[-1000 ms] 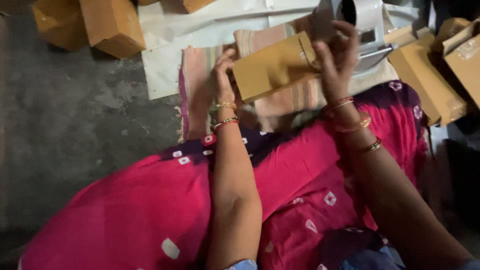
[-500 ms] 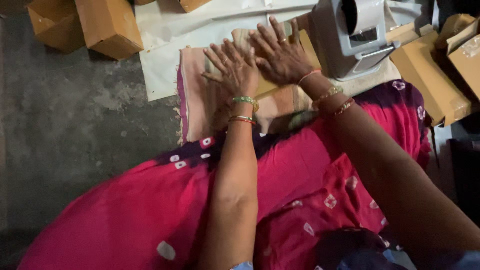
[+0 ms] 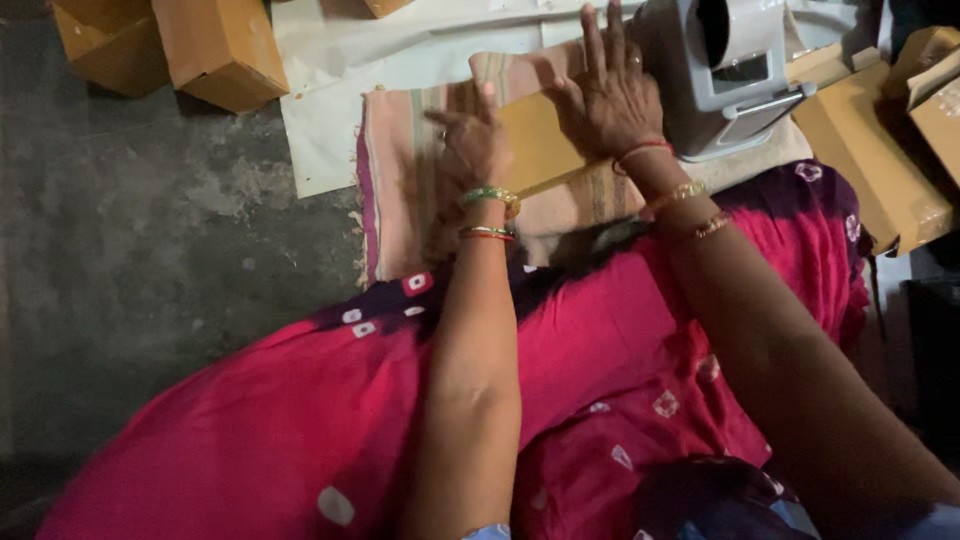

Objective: The person sits on the floor and seals a small cardboard box by folding its flaps and applying clear packing tape. They smooth the tape with their fingers and repeat the process on multiple boxes.

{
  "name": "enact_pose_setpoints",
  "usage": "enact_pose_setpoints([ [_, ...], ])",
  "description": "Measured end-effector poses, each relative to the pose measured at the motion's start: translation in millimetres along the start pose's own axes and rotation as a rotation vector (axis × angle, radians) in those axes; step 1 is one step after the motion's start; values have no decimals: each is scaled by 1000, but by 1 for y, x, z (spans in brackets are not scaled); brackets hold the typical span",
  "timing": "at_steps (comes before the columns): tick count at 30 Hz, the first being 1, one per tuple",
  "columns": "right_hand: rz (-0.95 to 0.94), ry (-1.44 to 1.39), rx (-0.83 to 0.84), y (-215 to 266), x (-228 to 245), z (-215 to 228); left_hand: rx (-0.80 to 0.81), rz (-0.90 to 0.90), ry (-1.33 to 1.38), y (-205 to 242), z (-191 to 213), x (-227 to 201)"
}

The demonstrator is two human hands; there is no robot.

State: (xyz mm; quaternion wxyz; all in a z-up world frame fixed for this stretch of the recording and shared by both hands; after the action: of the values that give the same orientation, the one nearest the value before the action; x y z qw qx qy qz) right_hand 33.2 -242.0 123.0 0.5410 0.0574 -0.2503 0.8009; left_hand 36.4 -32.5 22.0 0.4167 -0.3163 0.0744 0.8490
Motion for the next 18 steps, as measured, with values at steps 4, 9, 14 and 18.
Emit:
enact_pose_setpoints([
  [4, 116, -86, -238, 16, -15, -14, 210, 217, -55, 4, 4, 12],
  [9, -44, -651, -298, 18, -36, -3, 185, 146, 582, 11, 48, -13],
  [14, -170, -970, -404, -5, -33, 42, 439, -226, 1220, 14, 90, -27],
  [18, -166, -107, -169, -35, 6, 66, 284, -478, 633, 23, 88, -32],
])
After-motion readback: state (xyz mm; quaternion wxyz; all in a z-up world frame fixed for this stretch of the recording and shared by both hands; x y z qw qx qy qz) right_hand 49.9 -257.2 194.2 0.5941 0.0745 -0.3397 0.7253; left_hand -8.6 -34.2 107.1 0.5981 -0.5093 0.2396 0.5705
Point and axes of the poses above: each hand's wrist, its own y-axis away from the middle knuckle, its own z-axis out of the back of the hand, x = y × z, the point moved 4 cm from there along -y, towards the middle knuckle, and after that the axes turned 4 degrees about -y, right-handed, at the moved point
